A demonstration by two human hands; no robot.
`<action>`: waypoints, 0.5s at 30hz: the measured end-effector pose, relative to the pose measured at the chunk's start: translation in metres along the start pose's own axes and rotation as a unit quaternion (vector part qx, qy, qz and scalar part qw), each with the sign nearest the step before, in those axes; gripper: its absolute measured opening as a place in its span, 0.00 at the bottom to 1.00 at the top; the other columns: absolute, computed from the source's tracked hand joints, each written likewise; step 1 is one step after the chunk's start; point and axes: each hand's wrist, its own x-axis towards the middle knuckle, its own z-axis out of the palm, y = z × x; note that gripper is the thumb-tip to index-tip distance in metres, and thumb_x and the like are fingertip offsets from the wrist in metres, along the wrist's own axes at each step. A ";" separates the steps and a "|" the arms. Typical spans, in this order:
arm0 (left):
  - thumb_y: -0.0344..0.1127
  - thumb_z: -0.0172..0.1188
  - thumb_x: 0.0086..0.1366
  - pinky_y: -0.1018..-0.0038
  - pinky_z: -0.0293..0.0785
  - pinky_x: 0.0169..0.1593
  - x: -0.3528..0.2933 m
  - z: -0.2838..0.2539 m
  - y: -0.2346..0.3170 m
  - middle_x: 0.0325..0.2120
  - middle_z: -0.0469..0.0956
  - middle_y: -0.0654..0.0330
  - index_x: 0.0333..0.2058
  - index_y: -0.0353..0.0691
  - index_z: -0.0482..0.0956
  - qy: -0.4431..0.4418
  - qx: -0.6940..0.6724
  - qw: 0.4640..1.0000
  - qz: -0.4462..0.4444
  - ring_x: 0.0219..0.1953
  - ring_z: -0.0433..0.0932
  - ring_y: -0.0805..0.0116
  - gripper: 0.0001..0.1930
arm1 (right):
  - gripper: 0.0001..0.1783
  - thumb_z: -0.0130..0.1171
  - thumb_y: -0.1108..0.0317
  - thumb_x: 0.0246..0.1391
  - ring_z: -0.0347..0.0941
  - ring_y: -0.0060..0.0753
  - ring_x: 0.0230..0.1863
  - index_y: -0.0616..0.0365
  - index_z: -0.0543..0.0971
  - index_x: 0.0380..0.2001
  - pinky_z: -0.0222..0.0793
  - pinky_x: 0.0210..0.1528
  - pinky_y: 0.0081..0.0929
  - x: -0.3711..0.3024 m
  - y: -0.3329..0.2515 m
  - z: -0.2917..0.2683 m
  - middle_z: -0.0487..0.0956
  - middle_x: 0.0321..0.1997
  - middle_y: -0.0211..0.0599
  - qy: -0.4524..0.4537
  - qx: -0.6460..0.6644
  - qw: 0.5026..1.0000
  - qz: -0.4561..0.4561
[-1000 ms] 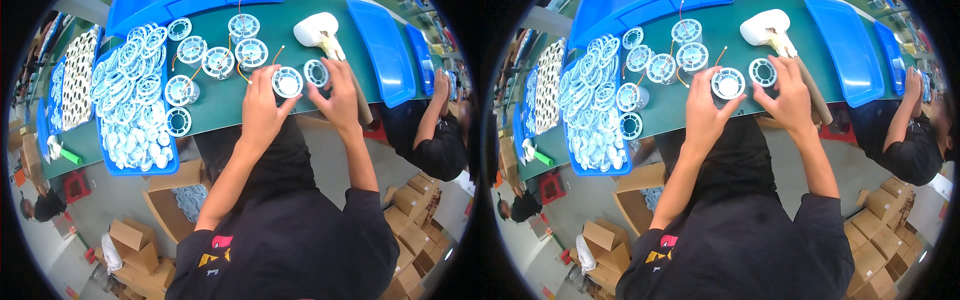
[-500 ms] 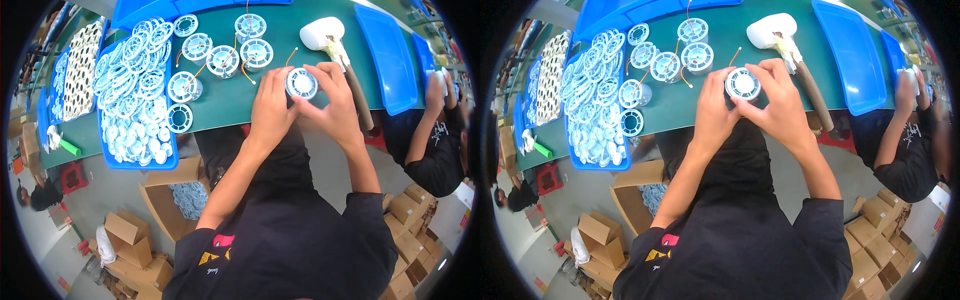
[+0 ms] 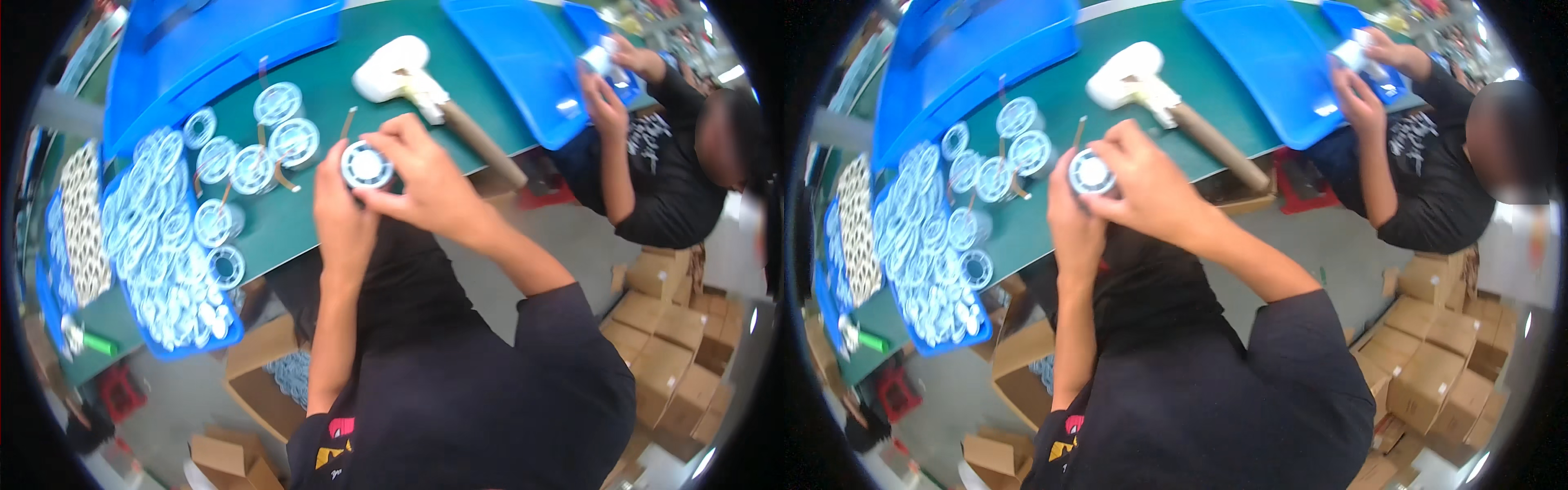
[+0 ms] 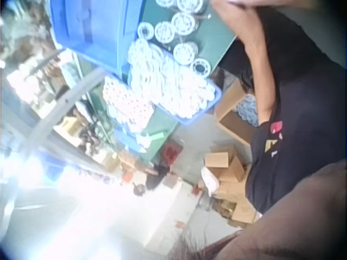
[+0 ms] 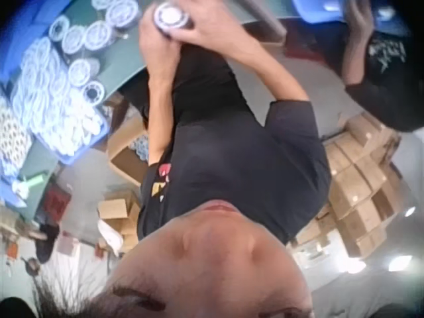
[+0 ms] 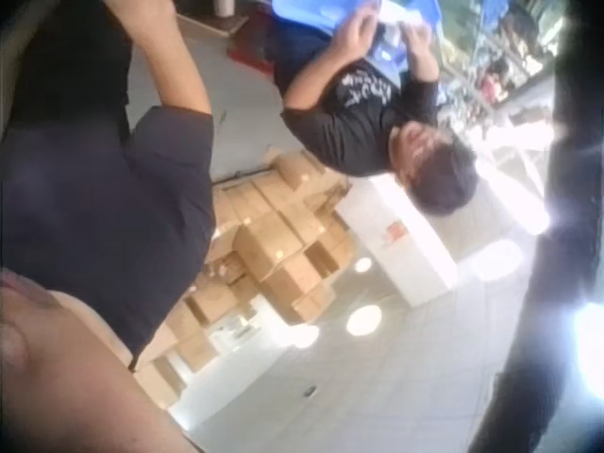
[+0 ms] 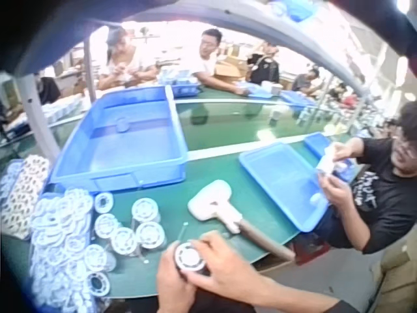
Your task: Assemble plastic rings onto small electronic components using a rubber mallet on an assembly line.
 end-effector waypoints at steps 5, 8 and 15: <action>0.30 0.73 0.61 0.56 0.77 0.56 -0.004 0.009 0.009 0.54 0.78 0.43 0.66 0.32 0.67 0.018 0.054 0.998 0.008 0.54 0.79 0.43 0.37 | 0.32 0.77 0.63 0.49 0.78 0.48 0.51 0.69 0.80 0.54 0.79 0.52 0.37 -0.006 -0.004 0.001 0.73 0.53 0.49 0.032 -0.033 0.999 0.019; 0.31 0.74 0.61 0.57 0.77 0.56 -0.005 0.015 0.012 0.54 0.77 0.44 0.67 0.33 0.65 0.031 0.058 0.998 0.013 0.55 0.79 0.43 0.38 | 0.31 0.77 0.63 0.49 0.79 0.48 0.50 0.69 0.80 0.54 0.79 0.51 0.37 -0.008 -0.004 -0.001 0.73 0.53 0.48 0.036 -0.025 0.999 0.027; 0.33 0.73 0.64 0.57 0.76 0.57 -0.010 0.021 0.017 0.57 0.75 0.41 0.67 0.31 0.65 0.068 0.049 0.996 0.025 0.56 0.78 0.42 0.38 | 0.31 0.76 0.62 0.50 0.81 0.45 0.48 0.67 0.80 0.55 0.80 0.47 0.37 -0.008 -0.016 0.002 0.74 0.52 0.46 0.033 -0.040 0.996 0.070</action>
